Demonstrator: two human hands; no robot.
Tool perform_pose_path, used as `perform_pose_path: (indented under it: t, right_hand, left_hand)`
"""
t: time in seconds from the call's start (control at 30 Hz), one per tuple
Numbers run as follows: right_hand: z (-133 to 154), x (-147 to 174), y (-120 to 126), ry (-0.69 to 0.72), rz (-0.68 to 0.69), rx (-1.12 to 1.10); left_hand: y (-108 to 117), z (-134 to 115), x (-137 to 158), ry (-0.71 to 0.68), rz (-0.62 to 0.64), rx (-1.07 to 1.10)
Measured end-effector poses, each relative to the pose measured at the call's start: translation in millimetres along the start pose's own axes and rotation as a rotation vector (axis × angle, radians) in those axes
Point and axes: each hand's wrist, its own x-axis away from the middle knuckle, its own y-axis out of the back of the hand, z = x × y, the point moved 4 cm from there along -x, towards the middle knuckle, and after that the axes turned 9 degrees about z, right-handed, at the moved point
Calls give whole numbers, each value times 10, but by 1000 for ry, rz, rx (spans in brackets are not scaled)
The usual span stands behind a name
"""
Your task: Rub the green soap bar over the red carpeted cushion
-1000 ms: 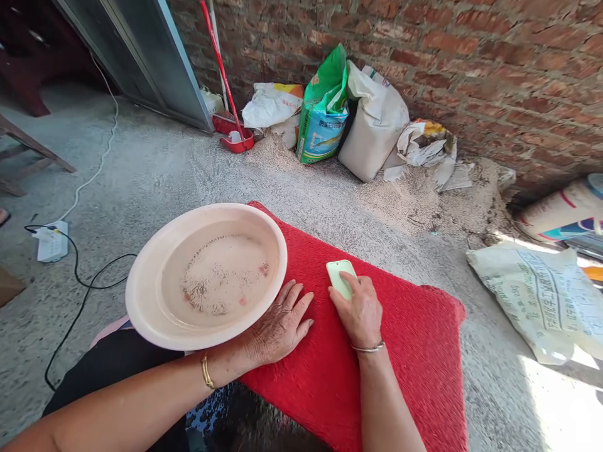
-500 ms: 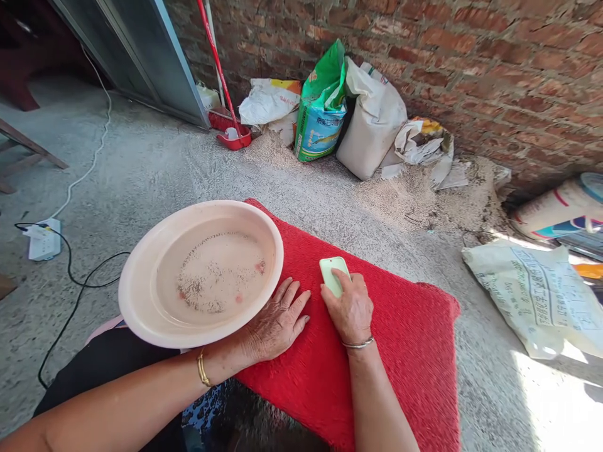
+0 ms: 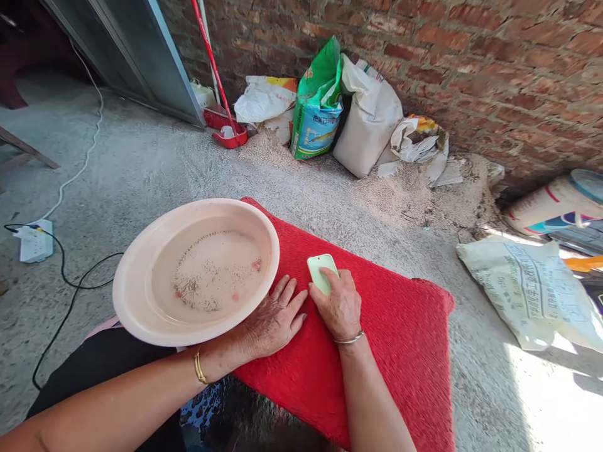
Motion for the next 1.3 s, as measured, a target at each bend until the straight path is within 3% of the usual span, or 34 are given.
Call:
perform_pose_path:
  t: [0.13, 0.2, 0.33, 0.4, 0.47, 0.6, 0.83, 0.9, 1.0, 1.13, 1.3]
  right_hand:
    - [-431, -42, 162, -262, -82, 56]
    - [-529, -43, 223, -294, -141, 26]
    - [-284, -15, 173, -62, -193, -118]
    - [-91, 3, 81, 36, -121, -110]
    - [23, 7, 8, 48, -39, -50]
    - [-68, -20, 38, -93, 0, 14]
    - [-492, -26, 235, -377, -91, 49]
    - [-506, -29, 239, -342, -132, -4]
    - [-380, -25, 202, -131, -186, -172]
    - [-91, 8, 68, 126, -71, -211]
    - [69, 15, -15, 133, 26, -66]
  left_hand:
    - [-7, -6, -1, -2, -5, -47]
    - [-9, -12, -5, -1, -1, -58]
    - [-9, -14, -8, 1, -1, -48]
    - [-10, -11, -6, -2, 3, -49]
    - [-11, -7, -5, -7, 9, -54]
    - [-2, -6, -8, -13, 2, -54]
    - [8, -20, -6, -8, 1, -98]
    - [11, -21, -1, -7, 2, -107]
    - [12, -19, 2, -9, -3, -113]
    - [5, -17, -4, -16, 5, -127]
    - [-4, -10, -11, -12, 18, -144]
